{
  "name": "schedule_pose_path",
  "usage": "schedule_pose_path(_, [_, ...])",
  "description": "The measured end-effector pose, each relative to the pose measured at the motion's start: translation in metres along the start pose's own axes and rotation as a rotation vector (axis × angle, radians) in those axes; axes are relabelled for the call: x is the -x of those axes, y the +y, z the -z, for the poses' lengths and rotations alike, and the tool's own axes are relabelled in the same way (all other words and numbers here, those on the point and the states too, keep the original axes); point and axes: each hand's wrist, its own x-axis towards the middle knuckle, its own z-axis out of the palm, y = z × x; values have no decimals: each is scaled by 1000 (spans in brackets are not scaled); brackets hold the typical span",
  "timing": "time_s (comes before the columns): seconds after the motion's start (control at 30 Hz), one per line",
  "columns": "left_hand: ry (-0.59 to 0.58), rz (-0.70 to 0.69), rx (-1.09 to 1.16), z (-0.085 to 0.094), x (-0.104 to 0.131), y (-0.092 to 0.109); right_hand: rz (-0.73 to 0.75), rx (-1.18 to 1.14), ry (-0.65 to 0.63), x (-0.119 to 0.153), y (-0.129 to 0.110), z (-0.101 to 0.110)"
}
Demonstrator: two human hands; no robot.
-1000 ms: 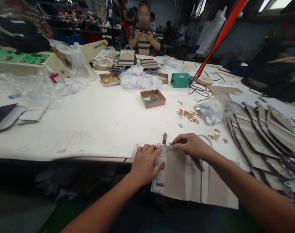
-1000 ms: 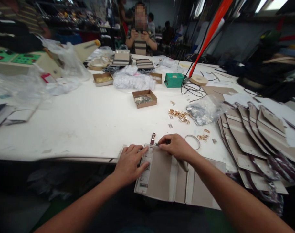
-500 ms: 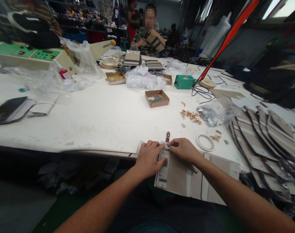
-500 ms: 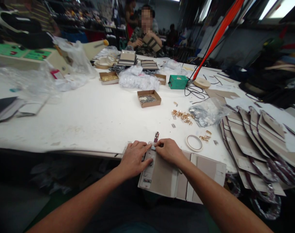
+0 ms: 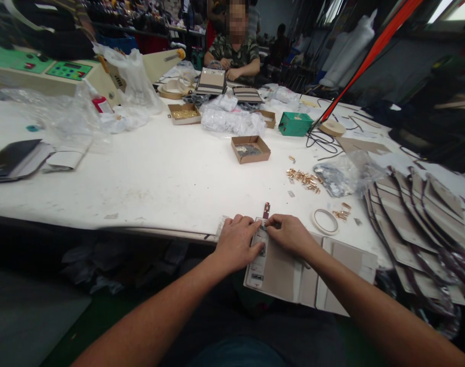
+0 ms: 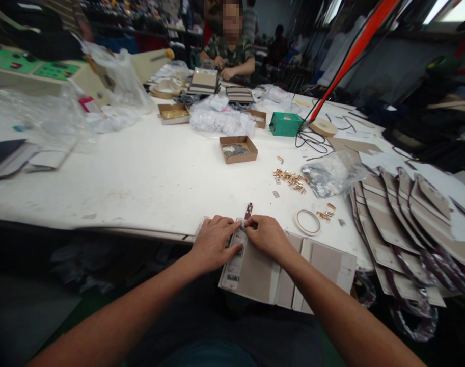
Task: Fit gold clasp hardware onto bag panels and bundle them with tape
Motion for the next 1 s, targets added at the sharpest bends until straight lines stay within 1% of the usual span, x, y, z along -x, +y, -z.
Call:
schedule_pose_path(0.1, [14,22,26,1,-4,-1,23,32,17,0,0,-2])
schedule_pose_path(0.2, [-19,118,94,3,-14,-4,4,17,1,-3,-1,-2])
schedule_pose_path(0.3, [-139,209,191,11,-31,-7,-9,-33,-14,-4,0,-2])
schedule_pose_path(0.37, [-214,215,224,17,-44,-8,-5,-57,-7,-3,3,-1])
schedule_pose_path(0.5, [-308,206,256,27,-65,-6,-23,-115,-26,3,10,3])
schedule_pose_path(0.6, [-398,267,334,30,-74,-4,-15,-131,-61,5,13,9])
schedule_pose_path(0.73, [-527,360,485,27,-79,-2,38,-127,-111,3,16,14])
schedule_pose_path(0.8, [-553,388,543,26,-80,-3,39,-152,-154,1,20,15])
schedule_pose_path(0.9, [-553,423,604,23,-82,-5,16,-214,-243,-1,28,15])
schedule_pose_path(1.0, [-547,440,643,21,-84,-7,36,-216,-265,-4,34,16])
